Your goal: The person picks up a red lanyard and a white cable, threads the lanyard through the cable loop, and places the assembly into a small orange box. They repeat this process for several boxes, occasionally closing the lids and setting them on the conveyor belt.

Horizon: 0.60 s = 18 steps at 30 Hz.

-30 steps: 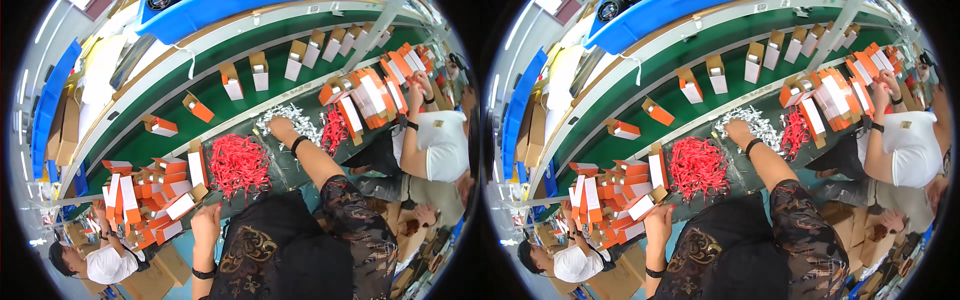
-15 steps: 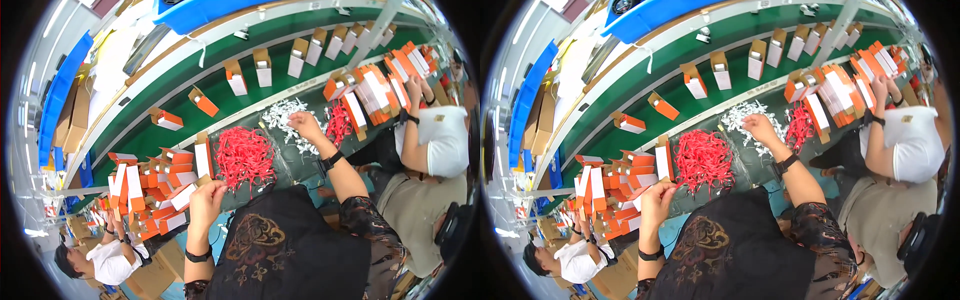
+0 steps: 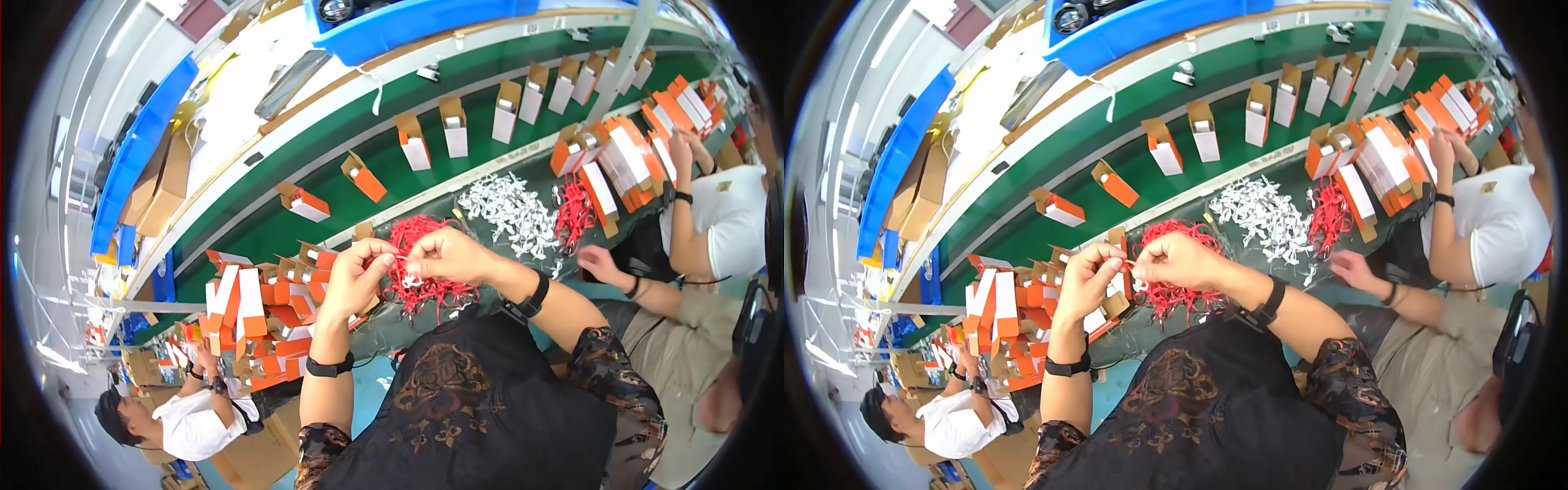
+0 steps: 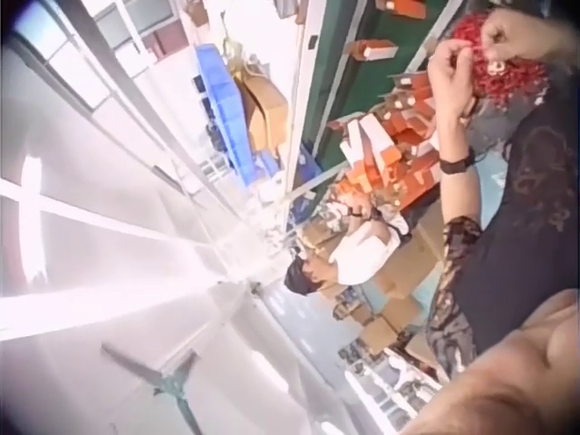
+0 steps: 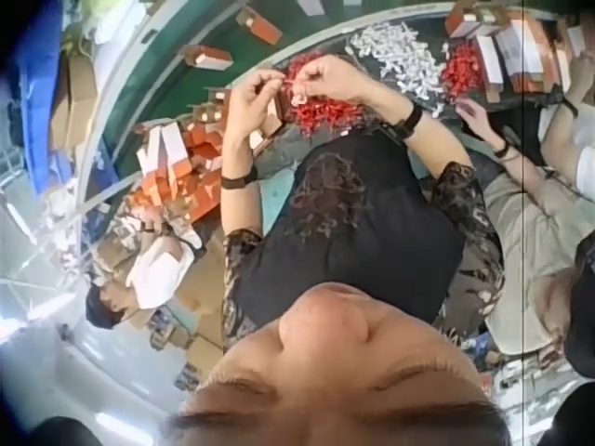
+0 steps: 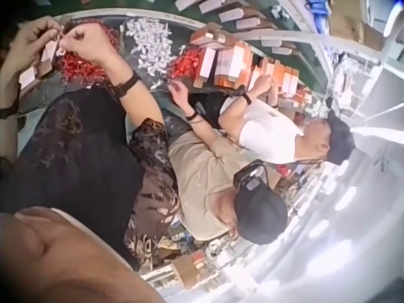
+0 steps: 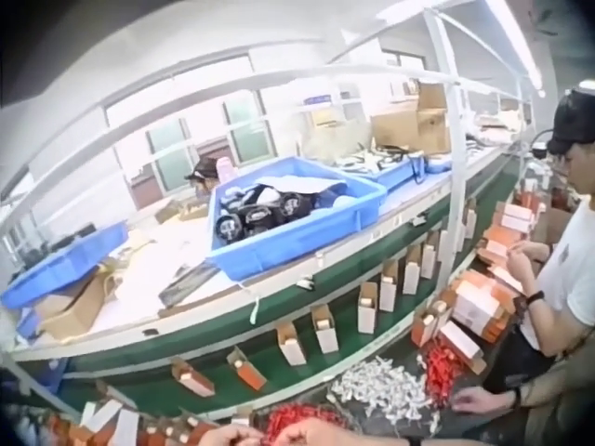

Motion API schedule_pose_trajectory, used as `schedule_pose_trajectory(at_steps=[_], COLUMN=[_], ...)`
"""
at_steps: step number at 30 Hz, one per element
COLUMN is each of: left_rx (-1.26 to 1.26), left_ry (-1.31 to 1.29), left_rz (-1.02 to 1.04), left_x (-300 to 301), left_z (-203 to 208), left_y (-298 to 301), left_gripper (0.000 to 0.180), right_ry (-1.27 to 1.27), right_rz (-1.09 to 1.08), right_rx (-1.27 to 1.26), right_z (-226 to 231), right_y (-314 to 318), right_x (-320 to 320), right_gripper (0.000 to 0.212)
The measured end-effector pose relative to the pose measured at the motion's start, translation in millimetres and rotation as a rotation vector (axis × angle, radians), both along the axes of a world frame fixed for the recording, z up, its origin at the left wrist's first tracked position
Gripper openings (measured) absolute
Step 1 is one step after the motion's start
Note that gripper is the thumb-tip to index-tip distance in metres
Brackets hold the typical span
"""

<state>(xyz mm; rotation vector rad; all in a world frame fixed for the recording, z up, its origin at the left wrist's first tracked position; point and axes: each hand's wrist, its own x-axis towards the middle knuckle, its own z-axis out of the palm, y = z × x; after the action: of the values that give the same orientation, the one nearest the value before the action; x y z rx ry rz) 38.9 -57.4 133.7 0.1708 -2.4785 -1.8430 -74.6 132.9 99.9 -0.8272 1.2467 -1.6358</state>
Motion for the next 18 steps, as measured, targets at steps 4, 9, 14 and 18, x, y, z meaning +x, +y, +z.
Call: schedule_pose_trajectory(at_steps=[4,9,14,18], left_rx=[0.329,0.949,1.367,0.991], left_ry=[0.034,0.105,-0.007,-0.064], left_rz=[0.122,0.303,0.343,0.425], left_x=[5,11,16,29], left_z=[-28,-95,-49,-54], left_y=[-5,35,71,47], left_gripper=[0.009,0.019,0.031,0.032], right_ry=[-0.121,-0.402,0.918,1.259], right_rz=[0.042,-0.117,-0.542,-0.444], right_rx=[0.161,0.005,-0.036,-0.048], right_z=[11,29,35,27], right_y=[-4,-19,-38,-50], right_x=[4,18,13,0], right_gripper=[0.016,0.010,0.018,0.024])
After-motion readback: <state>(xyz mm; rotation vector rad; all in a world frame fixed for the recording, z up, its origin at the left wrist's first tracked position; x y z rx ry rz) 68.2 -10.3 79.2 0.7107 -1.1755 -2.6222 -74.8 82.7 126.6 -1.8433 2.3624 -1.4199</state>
